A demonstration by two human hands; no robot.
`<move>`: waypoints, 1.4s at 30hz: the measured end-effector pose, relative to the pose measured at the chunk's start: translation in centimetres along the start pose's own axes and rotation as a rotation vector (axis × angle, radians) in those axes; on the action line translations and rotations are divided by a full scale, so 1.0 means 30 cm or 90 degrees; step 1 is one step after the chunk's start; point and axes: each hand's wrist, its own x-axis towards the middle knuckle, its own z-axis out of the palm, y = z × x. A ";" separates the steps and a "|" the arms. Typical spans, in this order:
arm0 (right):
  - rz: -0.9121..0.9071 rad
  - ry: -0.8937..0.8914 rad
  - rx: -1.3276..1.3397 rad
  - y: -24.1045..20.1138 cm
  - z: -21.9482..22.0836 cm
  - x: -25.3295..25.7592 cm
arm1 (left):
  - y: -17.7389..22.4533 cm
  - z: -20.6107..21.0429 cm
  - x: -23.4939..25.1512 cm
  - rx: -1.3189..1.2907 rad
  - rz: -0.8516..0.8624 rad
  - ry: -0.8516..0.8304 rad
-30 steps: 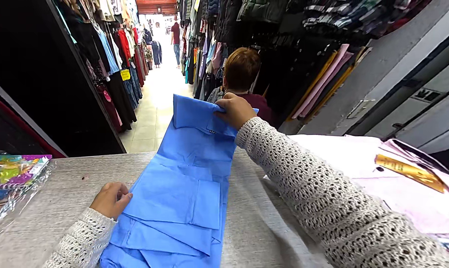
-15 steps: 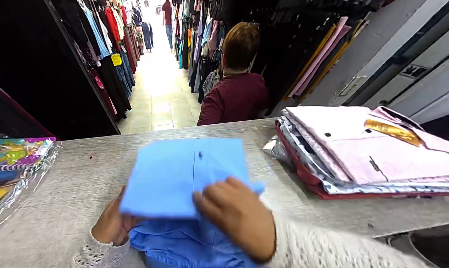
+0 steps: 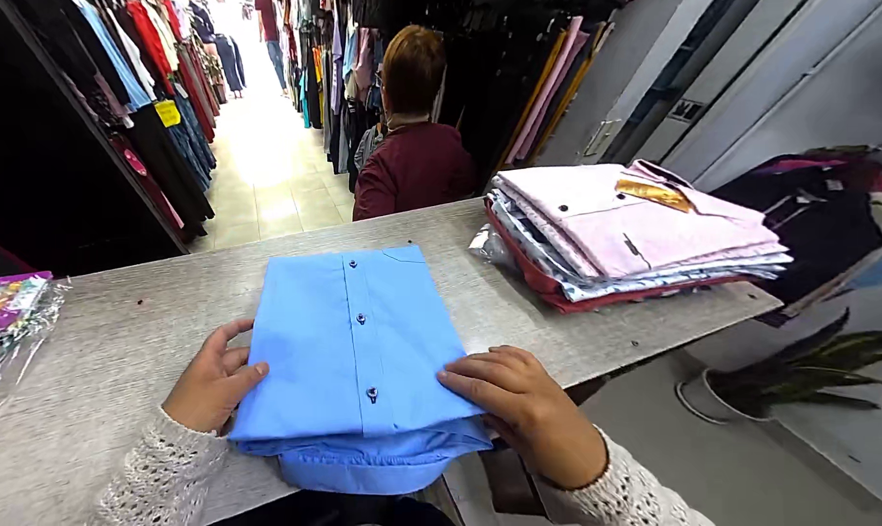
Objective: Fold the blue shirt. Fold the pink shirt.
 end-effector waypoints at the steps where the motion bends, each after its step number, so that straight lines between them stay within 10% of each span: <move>1: 0.013 -0.018 0.010 -0.010 0.014 -0.013 | -0.022 -0.008 -0.005 0.026 0.003 -0.002; 14: 0.033 0.007 0.172 -0.026 0.032 -0.107 | -0.109 -0.068 -0.210 0.292 0.148 0.046; 20: -0.020 -0.039 0.067 0.014 0.009 -0.156 | -0.159 -0.131 -0.196 0.528 0.562 -0.006; 25: -0.039 0.001 -0.031 0.000 0.103 -0.105 | -0.205 -0.050 -0.148 0.584 0.692 -0.099; 33: -0.125 0.082 0.161 0.015 0.072 -0.062 | -0.241 -0.003 -0.262 0.600 0.743 0.108; 39: -0.179 0.090 0.317 0.048 -0.147 0.165 | 0.126 -0.073 -0.315 0.334 0.717 0.080; 42: -0.099 0.194 0.328 0.032 -0.299 0.340 | 0.305 -0.164 -0.279 0.218 0.692 0.242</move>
